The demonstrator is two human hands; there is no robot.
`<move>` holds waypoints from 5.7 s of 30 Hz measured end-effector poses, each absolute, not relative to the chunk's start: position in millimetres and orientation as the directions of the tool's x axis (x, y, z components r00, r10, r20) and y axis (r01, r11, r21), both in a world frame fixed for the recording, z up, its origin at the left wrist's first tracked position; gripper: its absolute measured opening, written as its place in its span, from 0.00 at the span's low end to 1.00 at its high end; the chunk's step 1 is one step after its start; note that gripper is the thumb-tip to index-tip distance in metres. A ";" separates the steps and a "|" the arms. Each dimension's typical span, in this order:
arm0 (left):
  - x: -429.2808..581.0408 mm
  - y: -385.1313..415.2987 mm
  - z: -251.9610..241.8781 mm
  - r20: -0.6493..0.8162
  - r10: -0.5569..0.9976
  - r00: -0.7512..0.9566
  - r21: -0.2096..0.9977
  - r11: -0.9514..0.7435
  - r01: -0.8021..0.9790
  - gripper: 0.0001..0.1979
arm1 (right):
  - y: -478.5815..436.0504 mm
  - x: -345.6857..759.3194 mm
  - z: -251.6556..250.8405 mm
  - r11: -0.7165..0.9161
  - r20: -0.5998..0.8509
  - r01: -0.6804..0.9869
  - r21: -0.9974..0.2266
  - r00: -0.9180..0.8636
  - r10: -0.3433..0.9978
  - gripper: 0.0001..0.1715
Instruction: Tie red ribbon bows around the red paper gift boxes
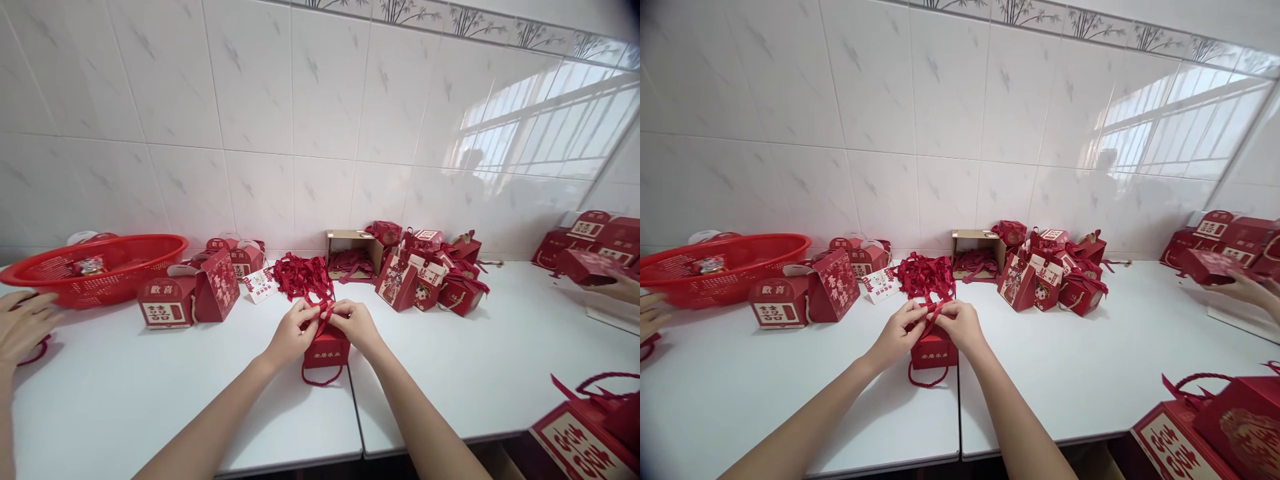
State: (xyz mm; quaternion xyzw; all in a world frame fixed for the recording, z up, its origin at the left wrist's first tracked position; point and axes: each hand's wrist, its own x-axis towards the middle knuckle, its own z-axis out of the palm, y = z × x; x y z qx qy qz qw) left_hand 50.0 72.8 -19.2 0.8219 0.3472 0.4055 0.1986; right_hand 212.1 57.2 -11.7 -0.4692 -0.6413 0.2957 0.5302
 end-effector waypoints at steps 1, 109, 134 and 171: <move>49.8 71.4 -19.0 0.530 0.737 0.419 0.597 -0.675 0.433 0.11 | 57.3 210.8 -11.7 0.387 0.404 0.286 -0.877 0.001 0.915 0.08; 26.3 72.0 0.2 0.076 0.926 0.369 0.983 -0.131 0.126 0.19 | 64.0 246.4 -8.4 0.627 0.538 0.504 -0.594 -0.332 0.775 0.07; 28.5 72.6 -3.4 0.136 0.923 0.359 0.970 -0.198 0.143 0.18 | 60.5 230.1 -12.8 0.573 0.581 0.359 -0.737 -0.097 0.808 0.04; 24.6 78.2 -5.0 0.239 0.932 0.271 0.913 -0.311 0.263 0.18 | 62.1 245.5 -14.2 0.515 0.512 0.571 -0.639 -0.184 0.839 0.10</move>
